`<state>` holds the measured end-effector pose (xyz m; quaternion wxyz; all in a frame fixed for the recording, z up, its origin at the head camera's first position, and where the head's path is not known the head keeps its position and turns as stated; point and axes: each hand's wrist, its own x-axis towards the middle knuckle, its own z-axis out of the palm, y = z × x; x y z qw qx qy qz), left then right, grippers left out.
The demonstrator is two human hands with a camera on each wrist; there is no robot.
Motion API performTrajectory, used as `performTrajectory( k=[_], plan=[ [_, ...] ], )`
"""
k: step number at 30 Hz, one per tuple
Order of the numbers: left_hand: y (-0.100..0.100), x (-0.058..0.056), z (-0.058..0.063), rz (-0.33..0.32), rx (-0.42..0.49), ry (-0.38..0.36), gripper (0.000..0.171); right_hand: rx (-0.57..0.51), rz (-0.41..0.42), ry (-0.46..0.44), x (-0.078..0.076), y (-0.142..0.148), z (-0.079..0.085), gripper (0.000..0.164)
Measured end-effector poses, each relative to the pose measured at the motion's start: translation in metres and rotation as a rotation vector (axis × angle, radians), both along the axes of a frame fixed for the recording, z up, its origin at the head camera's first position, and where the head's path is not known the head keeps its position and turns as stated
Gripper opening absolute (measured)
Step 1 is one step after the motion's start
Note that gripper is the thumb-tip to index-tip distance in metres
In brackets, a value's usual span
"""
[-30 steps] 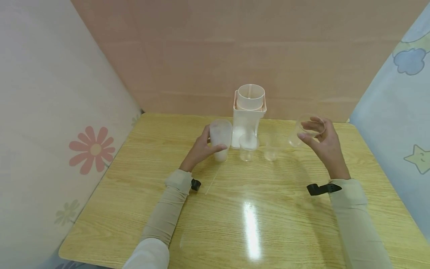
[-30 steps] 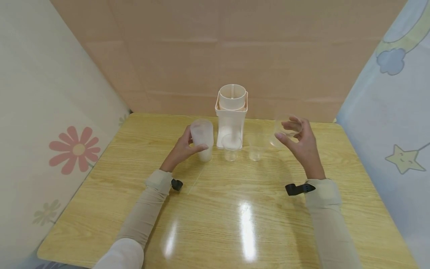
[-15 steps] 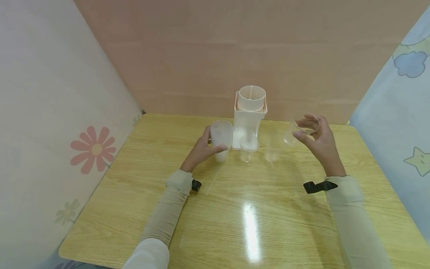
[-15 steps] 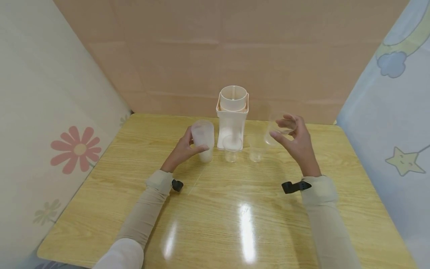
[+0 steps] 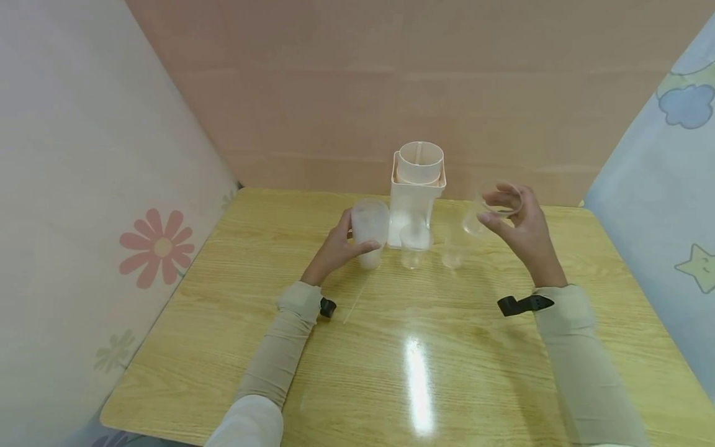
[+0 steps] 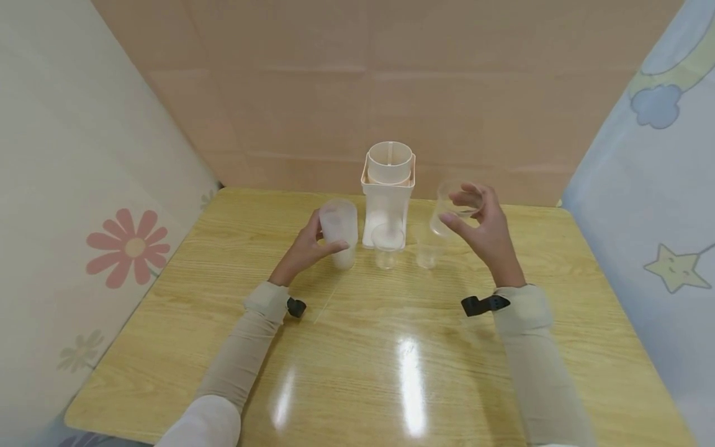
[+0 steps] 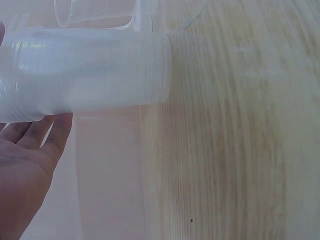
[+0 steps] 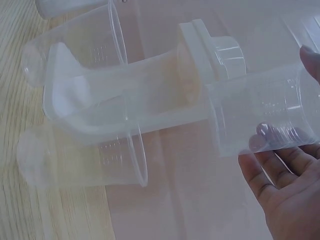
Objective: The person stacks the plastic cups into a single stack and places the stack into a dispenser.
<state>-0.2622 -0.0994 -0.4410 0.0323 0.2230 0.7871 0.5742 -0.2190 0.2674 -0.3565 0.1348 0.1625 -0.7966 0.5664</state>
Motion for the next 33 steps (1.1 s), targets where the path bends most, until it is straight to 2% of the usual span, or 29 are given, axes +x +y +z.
performTrajectory(
  k=[9,18,33],
  plan=[
    [-0.001,-0.001,-0.002,0.007,-0.006,-0.009,0.094,-0.025,0.042,0.004,-0.003,-0.009,0.004,0.059],
    [0.000,-0.001,-0.001,0.006,-0.002,0.005,0.096,0.010,0.025,0.017,-0.005,-0.018,0.008,0.058],
    [0.000,0.000,0.000,-0.001,-0.003,0.004,0.092,-0.020,0.059,0.027,-0.009,-0.027,0.011,0.057]
  ],
)
